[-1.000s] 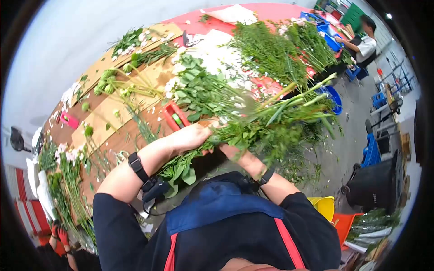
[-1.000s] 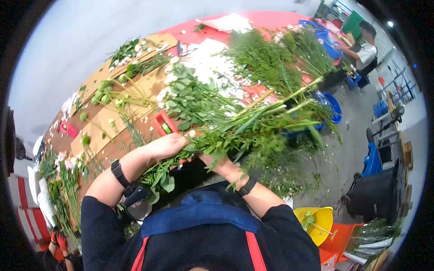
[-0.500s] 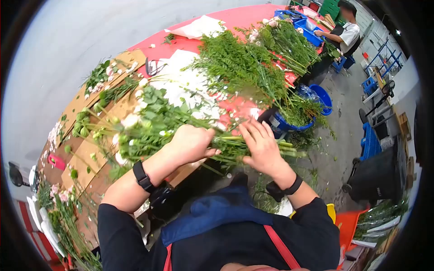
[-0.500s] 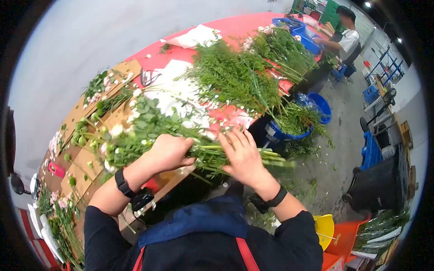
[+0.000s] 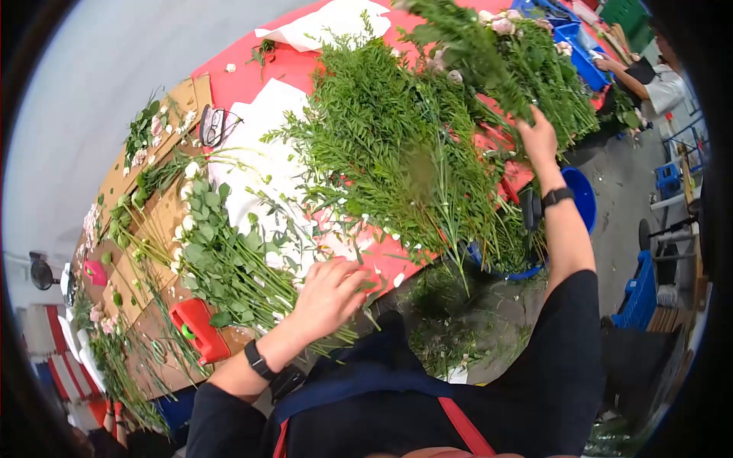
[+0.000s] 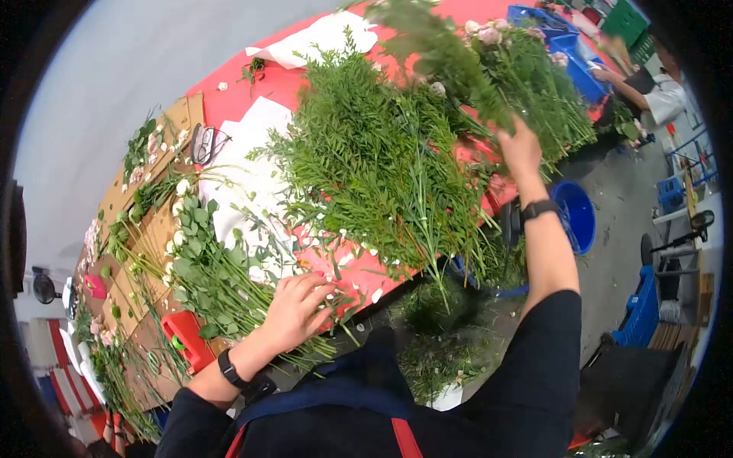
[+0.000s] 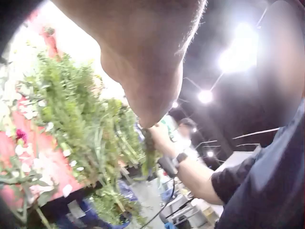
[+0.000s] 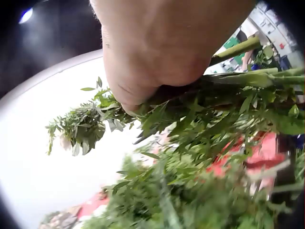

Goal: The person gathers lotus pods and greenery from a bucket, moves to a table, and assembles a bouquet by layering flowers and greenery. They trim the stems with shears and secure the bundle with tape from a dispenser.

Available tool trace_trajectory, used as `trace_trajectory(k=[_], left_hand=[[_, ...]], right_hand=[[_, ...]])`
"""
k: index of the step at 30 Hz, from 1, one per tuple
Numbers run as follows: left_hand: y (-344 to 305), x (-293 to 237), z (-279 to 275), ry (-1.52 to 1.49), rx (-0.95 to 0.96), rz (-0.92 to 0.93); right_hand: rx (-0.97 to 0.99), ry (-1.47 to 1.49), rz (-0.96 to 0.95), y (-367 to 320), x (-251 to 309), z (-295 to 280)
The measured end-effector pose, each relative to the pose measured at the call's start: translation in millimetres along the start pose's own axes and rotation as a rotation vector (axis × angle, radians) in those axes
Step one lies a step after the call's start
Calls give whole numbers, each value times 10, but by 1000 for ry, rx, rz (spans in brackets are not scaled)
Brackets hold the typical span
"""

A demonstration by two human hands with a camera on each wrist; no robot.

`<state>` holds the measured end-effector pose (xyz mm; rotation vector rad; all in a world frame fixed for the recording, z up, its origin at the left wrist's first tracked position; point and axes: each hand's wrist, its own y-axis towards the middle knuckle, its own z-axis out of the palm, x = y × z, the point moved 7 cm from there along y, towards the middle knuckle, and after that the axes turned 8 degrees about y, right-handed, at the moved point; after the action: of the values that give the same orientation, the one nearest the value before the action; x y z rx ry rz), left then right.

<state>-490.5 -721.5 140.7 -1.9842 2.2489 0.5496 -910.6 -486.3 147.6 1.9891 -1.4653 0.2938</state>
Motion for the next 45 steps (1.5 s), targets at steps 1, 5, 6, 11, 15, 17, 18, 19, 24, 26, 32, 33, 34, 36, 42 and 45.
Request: trace_trajectory(k=[1,5,6,11,15,17,18,19,24,26,32,33,34,36,42,45], left_hand=[[-77,99,89,-8,42,-78],[-197,363,330,0,114,-245],[-166,382,355,-12,116,-263],[70,342,510,-89,67,-298],[321,207,619,-180,44,-228],[370,204,707,-355,39,-239],[391,202,728,-441,36,-241],[427,176,694,-568,72,-274],[180,229,741,-1287,104,-733],[-80,291,664,-1454,126,-866],[-1025,499,491,-2033,-267,-850],[-1191,538,337,-1978,-356,-897],[-1367,545,220,-2063,-395,-867],[-1752,570,22,-2228,-470,-798],[-2806,751,-204,-1811,-683,-890],[-3159,793,-233,-1823,-832,-1015]], right_hand=[[8,-41,27,205,-153,141],[-129,-202,-174,498,-464,563],[-197,-254,-283,445,-361,610],[615,-266,11,-579,-80,963],[234,21,-117,-997,110,706],[64,219,-215,-1199,507,282],[28,285,-264,-1350,735,99],[66,263,-283,-1554,939,2],[397,312,-554,-2815,1808,81],[554,344,-627,-3289,2110,185],[656,480,-676,-3564,2563,83],[626,478,-594,-3489,2576,140],[597,477,-512,-3406,2600,220],[824,527,-283,-3313,2664,641],[941,-113,-351,-3304,2867,2385],[972,-139,-255,-3327,2856,2734]])
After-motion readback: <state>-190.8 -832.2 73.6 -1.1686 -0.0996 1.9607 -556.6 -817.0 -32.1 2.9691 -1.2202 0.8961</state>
